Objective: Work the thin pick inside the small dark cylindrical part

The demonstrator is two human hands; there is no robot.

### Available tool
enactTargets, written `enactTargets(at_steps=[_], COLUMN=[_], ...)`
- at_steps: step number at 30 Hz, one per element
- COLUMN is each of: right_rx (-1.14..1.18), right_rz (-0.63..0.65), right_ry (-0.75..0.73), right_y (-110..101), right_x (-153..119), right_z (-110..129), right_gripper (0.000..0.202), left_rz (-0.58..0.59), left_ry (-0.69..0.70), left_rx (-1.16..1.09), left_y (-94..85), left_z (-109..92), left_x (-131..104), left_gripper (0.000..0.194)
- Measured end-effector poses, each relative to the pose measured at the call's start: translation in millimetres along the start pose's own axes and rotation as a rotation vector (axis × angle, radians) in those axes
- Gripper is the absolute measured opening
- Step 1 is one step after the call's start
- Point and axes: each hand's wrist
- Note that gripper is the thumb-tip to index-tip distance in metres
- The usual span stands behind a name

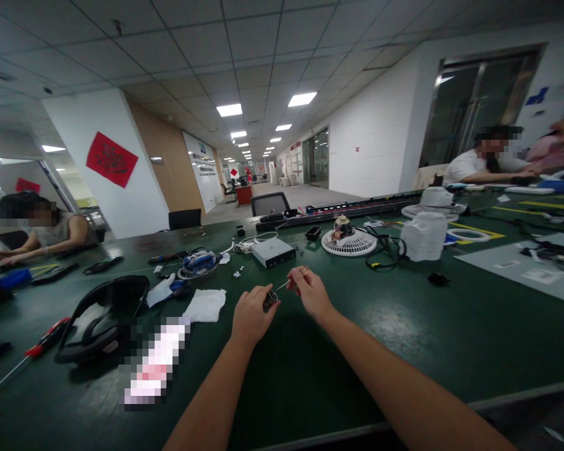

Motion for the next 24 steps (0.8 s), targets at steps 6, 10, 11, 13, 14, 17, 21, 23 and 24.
enactTargets(at_steps=[6,10,11,13,14,17,21,23,24], right_rx=[-0.013,-0.028,-0.032,-0.041,-0.045,-0.058,-0.059,-0.046,-0.039], right_rz=[0.02,0.017,0.016,0.009,0.004,-0.023,-0.023,-0.009,-0.005], right_ry=[0.005,0.003,0.002,0.002,0.003,0.007,0.001,-0.01,-0.015], right_y=[-1.0,-0.9,-0.8,-0.8,-0.9,-2.5,-4.9,-4.9,-4.6], right_x=[-0.7,-0.9,-0.8,-0.4,-0.2,0.2,-0.6,-1.4,-1.7], right_z=[0.9,0.2,-0.3,-1.4,-1.9,-2.5,-0.1,2.2,3.2], right_gripper=[0.047,0.047,0.047,0.047,0.047,0.048,0.048,0.049,0.049], left_rz=[-0.002,-0.007,-0.007,-0.008,-0.008,-0.008,0.009,0.019,0.022], left_ry=[0.009,0.012,0.013,0.017,0.018,0.024,0.05,0.064,0.068], left_rx=[-0.004,0.004,0.006,0.01,0.012,0.02,0.03,0.036,0.039], left_y=[0.2,-0.2,-0.4,-0.9,-1.1,-1.8,-1.3,-0.3,0.3], left_z=[0.3,-0.1,-0.2,-0.3,-0.4,-1.4,-3.7,-4.4,-4.4], left_x=[-0.4,-0.5,-0.6,-0.7,-0.7,-0.7,-0.5,-0.5,-0.6], left_gripper=[0.038,0.037,0.037,0.037,0.037,0.038,0.038,0.038,0.038])
Point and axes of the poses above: each hand's wrist, its own x-axis towards the middle knuckle, its own y-axis out of the palm, z = x × y, and after that the axes turned 5 degrees about y, right-handed
